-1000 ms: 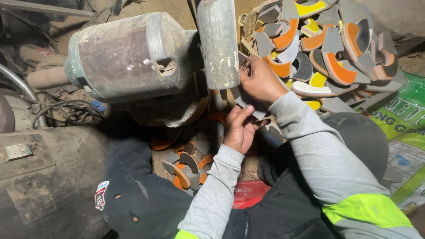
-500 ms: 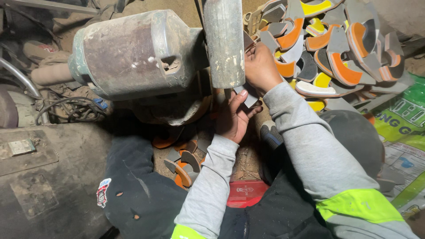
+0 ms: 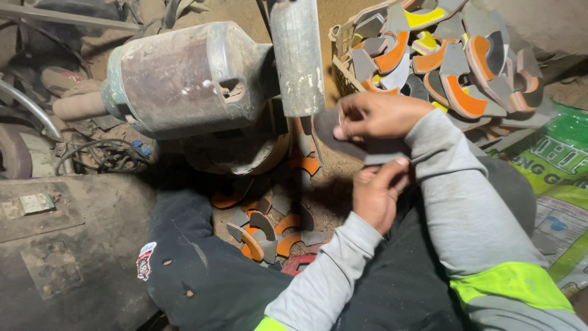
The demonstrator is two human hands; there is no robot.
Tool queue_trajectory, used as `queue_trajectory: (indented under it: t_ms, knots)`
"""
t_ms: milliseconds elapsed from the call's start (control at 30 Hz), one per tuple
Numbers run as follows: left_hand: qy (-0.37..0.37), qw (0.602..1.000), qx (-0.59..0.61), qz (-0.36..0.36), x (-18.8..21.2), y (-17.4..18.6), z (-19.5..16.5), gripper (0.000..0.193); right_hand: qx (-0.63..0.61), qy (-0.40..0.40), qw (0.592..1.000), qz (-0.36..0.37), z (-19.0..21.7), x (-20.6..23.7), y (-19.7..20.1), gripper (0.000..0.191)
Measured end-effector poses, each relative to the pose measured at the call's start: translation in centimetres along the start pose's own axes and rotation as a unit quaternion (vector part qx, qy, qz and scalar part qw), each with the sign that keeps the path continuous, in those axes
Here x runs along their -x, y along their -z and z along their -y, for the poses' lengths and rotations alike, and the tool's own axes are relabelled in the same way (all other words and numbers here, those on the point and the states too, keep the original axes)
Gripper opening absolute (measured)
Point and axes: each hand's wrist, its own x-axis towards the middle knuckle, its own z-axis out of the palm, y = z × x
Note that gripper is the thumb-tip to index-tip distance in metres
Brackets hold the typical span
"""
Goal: The person sits on the floor and repeatedly presses curved sole pieces against a rotating grinding wheel to smooth their edges. Finished pieces are placed into a nearby crate.
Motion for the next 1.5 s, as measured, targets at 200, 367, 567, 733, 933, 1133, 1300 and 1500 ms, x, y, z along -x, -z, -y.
queue_trajectory:
  t_ms: [200,367,567,733,933,1133,1300,1500]
  knots:
    - [-0.219,0.867,-0.428,-0.133,1.2,0.9,-1.8,0.011,-0.182,0.184,0.963,0.081,-2.3,1.3,0.4,0.047]
    - [-0.302,0.806,-0.501,-0.087,1.6,3.5,-5.6,0.017,-0.062,0.052,0.996,-0.024,-4.5,1.6,0.2,0.056]
    - [-0.216,0.828,-0.507,-0.1,1.5,3.2,-6.7,0.022,-0.051,-0.011,0.997,-0.057,-4.1,1.6,-0.4,0.061]
    - [-0.029,0.979,-0.198,0.048,-0.8,3.8,-5.5,0.025,-0.193,0.036,0.978,-0.075,-2.4,0.7,-1.8,0.05]
    - [0.08,0.986,0.087,0.12,-6.3,5.2,-0.5,0.026,0.05,0.137,0.961,-0.233,-0.1,0.5,-2.8,0.049]
    - [0.117,0.967,0.157,0.163,-7.9,5.1,1.3,0.038,0.198,0.136,0.945,-0.22,2.3,0.4,-2.1,0.038]
    - [0.125,0.963,0.183,0.155,-7.0,3.3,0.6,0.048,0.246,0.086,0.945,-0.198,3.7,0.6,-1.9,0.033]
    - [0.144,0.954,0.209,0.158,-6.8,2.7,0.7,0.055,0.313,0.071,0.926,-0.198,4.4,0.5,-1.8,0.037]
